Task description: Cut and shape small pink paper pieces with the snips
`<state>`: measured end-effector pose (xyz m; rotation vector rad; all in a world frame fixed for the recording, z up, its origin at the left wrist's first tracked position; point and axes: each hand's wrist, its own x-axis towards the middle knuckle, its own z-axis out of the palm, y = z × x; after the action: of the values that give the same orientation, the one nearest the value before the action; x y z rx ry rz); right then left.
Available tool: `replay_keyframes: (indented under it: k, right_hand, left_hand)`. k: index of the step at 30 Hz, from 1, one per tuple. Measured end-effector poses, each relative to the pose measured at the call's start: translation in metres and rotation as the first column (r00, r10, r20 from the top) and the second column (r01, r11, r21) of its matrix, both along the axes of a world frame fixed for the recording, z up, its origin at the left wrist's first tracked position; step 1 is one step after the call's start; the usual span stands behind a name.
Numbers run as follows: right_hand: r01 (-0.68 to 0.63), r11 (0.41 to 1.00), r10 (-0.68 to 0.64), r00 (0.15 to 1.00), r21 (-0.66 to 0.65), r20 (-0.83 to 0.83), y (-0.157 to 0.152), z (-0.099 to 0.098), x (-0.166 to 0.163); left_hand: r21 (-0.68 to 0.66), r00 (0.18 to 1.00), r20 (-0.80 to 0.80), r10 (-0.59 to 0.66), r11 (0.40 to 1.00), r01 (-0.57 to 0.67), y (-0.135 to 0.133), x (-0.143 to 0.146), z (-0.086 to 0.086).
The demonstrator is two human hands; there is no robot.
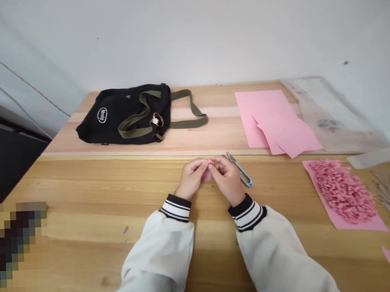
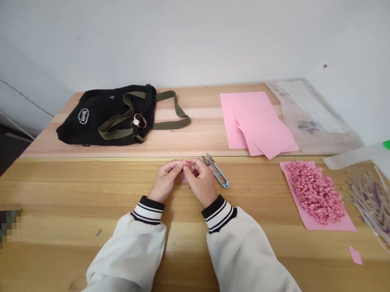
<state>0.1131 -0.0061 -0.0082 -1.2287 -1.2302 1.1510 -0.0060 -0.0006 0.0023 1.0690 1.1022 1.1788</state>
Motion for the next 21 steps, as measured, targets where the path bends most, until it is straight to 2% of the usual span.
replay_keyframes:
  k: [9,15,21]
  right_hand:
    - [0.016,0.999,-0.017,1.000,-0.028,-0.018,-0.0008,0.0013,0.0004]
    - [0.039,0.999,-0.039,0.999,-0.014,-0.033,-0.0002,0.0032,-0.0008]
    - [0.049,0.998,-0.051,0.997,-0.032,-0.059,0.0004,0.0027,0.0005]
  left_hand:
    - [-0.038,1.000,-0.021,-0.017,0.999,0.016,0.0000,-0.0019,-0.0015]
    - [0.011,0.998,-0.052,0.034,0.999,-0.034,0.0019,-0.0012,-0.0024]
    - [0.000,0.997,-0.045,0.064,0.998,-0.064,0.0013,-0.0008,-0.0005]
